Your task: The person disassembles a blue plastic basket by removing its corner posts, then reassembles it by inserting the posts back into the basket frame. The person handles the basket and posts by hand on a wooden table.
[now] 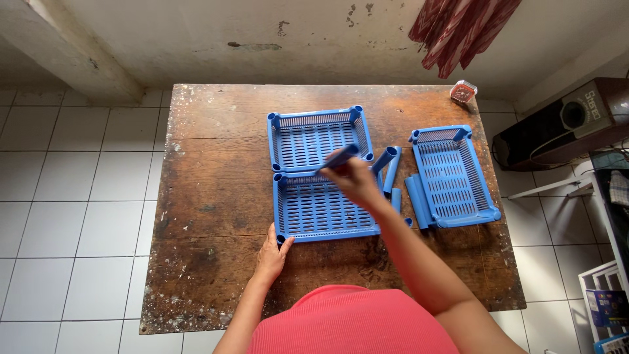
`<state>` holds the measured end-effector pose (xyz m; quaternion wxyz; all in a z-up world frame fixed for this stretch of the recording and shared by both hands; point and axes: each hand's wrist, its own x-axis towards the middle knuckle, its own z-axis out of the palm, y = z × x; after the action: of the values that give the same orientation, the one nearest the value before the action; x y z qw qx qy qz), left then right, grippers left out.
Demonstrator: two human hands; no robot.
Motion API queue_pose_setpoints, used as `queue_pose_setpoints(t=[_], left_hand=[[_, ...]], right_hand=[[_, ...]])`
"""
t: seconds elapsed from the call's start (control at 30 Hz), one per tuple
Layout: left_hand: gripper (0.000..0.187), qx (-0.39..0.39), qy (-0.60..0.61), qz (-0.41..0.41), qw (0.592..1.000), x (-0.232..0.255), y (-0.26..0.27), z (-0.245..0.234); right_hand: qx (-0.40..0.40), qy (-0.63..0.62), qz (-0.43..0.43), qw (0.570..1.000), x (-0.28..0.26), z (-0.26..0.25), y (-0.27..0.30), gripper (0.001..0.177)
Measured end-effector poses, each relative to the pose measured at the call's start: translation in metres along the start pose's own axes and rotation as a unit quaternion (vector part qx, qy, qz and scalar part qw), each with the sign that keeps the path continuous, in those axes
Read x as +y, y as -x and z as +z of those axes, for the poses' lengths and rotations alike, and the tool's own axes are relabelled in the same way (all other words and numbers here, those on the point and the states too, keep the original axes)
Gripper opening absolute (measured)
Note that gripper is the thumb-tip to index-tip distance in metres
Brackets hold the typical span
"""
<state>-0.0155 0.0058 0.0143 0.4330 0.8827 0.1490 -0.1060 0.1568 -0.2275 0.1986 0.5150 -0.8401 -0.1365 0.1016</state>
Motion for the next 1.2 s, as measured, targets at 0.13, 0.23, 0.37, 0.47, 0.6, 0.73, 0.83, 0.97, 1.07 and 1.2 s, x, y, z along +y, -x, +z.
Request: queue_pose_setpoints(t=[0.13,0.23,0.37,0.47,0.6,0.73,0.83,0.97,1.07,1.2], left_hand=[[0.081,0.020,-0.004,0.022,1.000,-0.006,0.000,0.002],[0.081,0.016,-0.009,0.006,1.000,-0.005,0.001,0.003],[0.082,-0.003,-0.022,-0.020,1.000,0.000,0.003,0.000],[0.081,-0.006,-0.011,-0.016,1.000,0.005,0.006,-0.003],[0.080,-0.015,-0.007,-0.019,1.000,0.008,0.008,-0.007],[0.082,-0.002,-0.010,-0.004,1.000,0.008,0.008,-0.006],[0.081,-0.004,-0.001,-0.005,1.000,0.008,0.008,-0.007],[0.082,-0.020,-0.012,-0.029,0.999,0.011,0.008,-0.009],[0.081,-0.014,-0.007,-0.023,1.000,0.012,0.009,-0.009],[0.080,-0.005,0.000,-0.015,1.000,0.012,0.010,-0.010]], right_hand=[[-0.051,-0.053,-0.050,0.996,0.010,0.074,-0.045,0.021],[-0.082,-0.029,-0.034,0.996,0.025,0.098,-0.068,0.019],[-0.124,0.010,-0.033,0.992,0.039,0.117,-0.086,0.016],[-0.151,-0.024,-0.048,0.987,0.046,0.126,-0.093,0.016],[-0.180,0.056,-0.026,0.982,0.047,0.130,-0.103,0.009],[-0.212,0.042,-0.041,0.975,0.044,0.125,-0.107,0.015],[-0.237,0.051,-0.068,0.968,0.043,0.120,-0.113,0.019],[-0.254,0.090,-0.098,0.958,0.055,0.121,-0.118,0.017],[-0.219,0.092,-0.103,0.966,0.073,0.132,-0.114,0.015],[-0.190,0.037,-0.063,0.979,0.081,0.142,-0.112,0.016]])
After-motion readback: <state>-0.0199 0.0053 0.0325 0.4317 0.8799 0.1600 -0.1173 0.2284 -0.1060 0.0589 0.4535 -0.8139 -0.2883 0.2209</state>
